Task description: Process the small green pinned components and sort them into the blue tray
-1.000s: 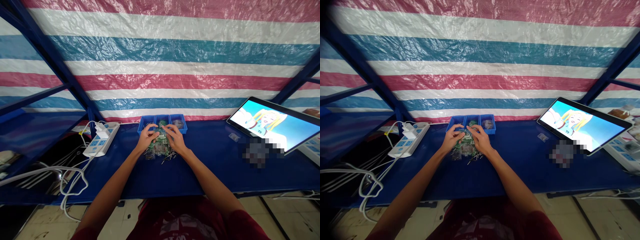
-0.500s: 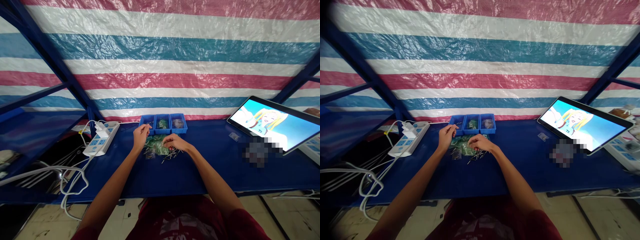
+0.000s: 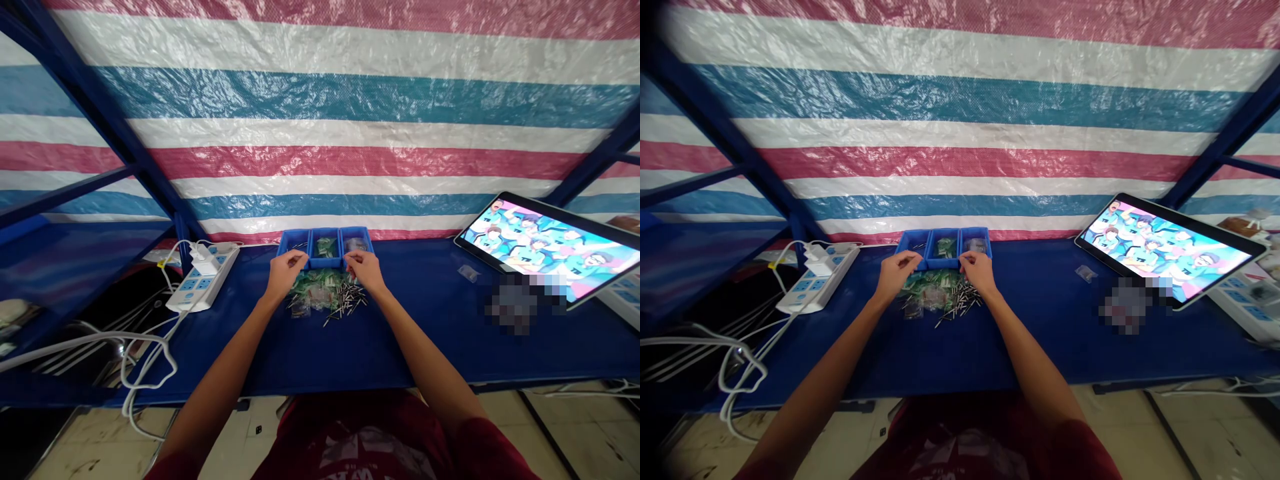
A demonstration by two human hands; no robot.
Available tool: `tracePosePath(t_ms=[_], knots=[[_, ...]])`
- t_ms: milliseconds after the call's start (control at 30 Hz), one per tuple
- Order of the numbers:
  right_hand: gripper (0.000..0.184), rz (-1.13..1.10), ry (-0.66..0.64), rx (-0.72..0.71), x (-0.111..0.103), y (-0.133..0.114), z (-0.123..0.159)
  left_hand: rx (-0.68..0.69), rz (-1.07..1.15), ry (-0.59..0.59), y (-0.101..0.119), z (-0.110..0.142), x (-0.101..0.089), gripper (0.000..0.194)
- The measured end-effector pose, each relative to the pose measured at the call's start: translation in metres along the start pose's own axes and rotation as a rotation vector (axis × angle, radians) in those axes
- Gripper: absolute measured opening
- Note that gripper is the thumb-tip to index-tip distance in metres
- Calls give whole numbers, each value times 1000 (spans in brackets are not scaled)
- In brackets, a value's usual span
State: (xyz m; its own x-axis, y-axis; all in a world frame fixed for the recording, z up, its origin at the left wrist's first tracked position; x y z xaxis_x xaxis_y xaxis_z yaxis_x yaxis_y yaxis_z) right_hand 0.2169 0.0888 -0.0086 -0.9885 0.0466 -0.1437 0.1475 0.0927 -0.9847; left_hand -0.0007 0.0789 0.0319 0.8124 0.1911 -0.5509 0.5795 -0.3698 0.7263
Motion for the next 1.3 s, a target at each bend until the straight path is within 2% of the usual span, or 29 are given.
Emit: tracePosePath(t_ms=[67,133,267,333,400,467,533,600,667,767,900,1133,1300], knots=[[9,287,13,-92,-11,-8,-1,119,-97,-133,7,0,6,25],[2,444,-107,-124,-12,-11,0,228,-191,-228,12,2,8,26],[9,489,-544,-78,4,-7,13,322,-270,-386,21,7,12,30],[15,466,-655,-66,11,-9,20,336,-265,-513,27,14,20,37],[21,461,-697,-97,17,-14,25,347,-277,-618,35,24,29,49],[23,514,-684,-153,20,-20,31,359,-323,-661,41,35,35,61],[31,605,-572,-249,16,-25,38,345,-397,-598,40,43,32,70],[59,641,-477,-397,14,-28,51,345,-454,-541,34,53,27,82],[91,695,-546,-485,19,-19,68,381,-492,-565,23,65,26,95],[108,810,-622,-444,23,8,81,405,-535,-640,4,79,32,103],[103,867,-611,-370,24,29,77,366,-577,-614,-12,82,40,102],[88,896,-543,-391,27,32,70,305,-610,-584,-22,82,48,90],[84,937,-545,-365,31,34,66,260,-644,-575,-25,79,49,84]])
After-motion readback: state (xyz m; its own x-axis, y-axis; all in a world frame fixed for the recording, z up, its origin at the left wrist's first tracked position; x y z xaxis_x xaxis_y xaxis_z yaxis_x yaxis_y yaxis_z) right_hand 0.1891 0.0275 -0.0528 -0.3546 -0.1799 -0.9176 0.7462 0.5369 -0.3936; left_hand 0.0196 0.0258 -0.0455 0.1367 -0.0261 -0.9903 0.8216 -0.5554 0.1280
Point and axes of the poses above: each hand's wrist, its own z-axis away from the middle knuckle, its own x-axis out of the palm, y = z × x, the point moved 7 cm from there along -z, towards the middle knuckle, and after that the axes turned 7 degrees about -z, right-handed, at the moved point
